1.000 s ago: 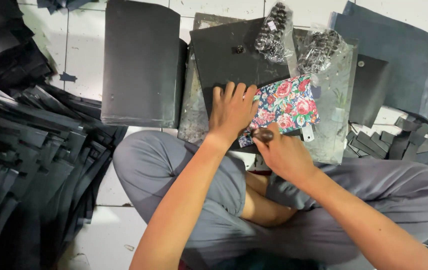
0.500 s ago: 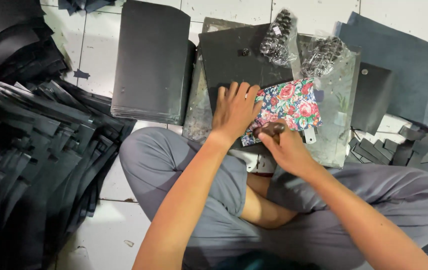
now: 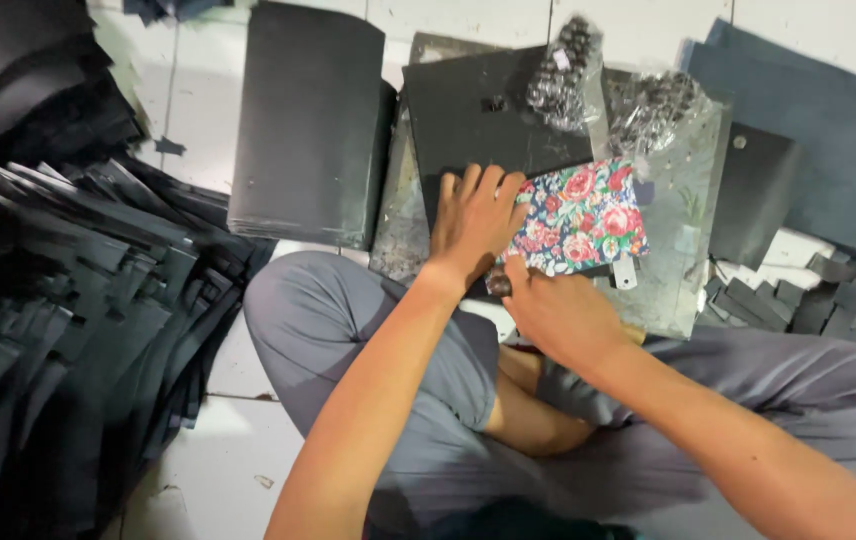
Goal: Attaching metal hardware to leather pieces using a hammer and punch tool
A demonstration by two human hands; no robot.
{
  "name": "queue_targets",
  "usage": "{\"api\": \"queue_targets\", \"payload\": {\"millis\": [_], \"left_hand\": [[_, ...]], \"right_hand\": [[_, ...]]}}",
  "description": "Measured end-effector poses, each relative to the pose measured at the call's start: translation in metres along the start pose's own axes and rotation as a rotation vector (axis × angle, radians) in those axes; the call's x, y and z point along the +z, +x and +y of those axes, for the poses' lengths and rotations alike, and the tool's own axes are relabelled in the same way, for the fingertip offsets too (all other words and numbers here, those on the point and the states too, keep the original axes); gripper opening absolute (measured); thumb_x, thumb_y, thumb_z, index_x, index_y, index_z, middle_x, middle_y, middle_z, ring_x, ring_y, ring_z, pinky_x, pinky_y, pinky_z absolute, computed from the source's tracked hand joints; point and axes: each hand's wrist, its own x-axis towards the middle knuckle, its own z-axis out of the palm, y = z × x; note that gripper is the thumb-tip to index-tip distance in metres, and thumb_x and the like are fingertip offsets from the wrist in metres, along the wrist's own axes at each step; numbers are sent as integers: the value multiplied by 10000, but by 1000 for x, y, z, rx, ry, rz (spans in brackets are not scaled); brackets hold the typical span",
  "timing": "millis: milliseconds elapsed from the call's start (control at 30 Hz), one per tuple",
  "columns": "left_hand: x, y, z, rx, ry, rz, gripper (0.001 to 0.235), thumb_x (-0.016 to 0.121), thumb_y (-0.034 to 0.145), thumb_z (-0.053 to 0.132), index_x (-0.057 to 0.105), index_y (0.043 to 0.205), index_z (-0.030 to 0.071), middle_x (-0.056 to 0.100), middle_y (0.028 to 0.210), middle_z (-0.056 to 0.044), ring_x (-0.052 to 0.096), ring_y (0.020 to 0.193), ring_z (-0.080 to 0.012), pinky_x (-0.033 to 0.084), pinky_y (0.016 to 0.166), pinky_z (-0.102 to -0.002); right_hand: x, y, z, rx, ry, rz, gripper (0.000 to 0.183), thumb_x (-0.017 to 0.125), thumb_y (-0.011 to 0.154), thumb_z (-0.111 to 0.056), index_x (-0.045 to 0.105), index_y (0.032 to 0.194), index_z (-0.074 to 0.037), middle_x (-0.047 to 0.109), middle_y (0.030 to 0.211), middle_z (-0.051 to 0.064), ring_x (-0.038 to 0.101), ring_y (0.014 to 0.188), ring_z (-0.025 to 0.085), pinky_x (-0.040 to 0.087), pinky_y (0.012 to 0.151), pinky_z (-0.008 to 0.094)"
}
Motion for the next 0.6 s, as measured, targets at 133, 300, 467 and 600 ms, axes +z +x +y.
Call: {"api": "queue_targets", "payload": {"millis": [133,300,467,600], "left_hand": [[-9,0,1,15,34,27,327,739,843,387,644,1059,161,513,873,-46,547,802,-293,462,660,-462],[-9,0,0,28,53,51,287,649,921,412,643,1062,162,509,874,-45,538,797,-285,451,664,-445],[-3,2,0,43,45,34,316,687,876,411,651,1054,153,504,850,-49,540,787,-296,445,645,-454],[-3,2,3,47,82,52,267,588,958,397,640,1046,150,491,837,-53,533,773,-292,433,631,-444]], "right_hand": [[-11,2,4,263,394,-180,449,408,1038,-507,476,1116,-70,726,770,204,740,752,476,578,695,579],[15,-7,13,591,727,-237,512,530,977,-598,475,1181,-133,746,909,235,715,947,497,558,809,610],[5,-12,7,467,446,-186,525,389,1032,-621,460,1105,-105,711,787,215,740,816,479,593,756,554],[6,-12,10,441,471,-176,524,379,1040,-607,464,1068,-91,719,796,229,739,814,491,584,761,570]]}}
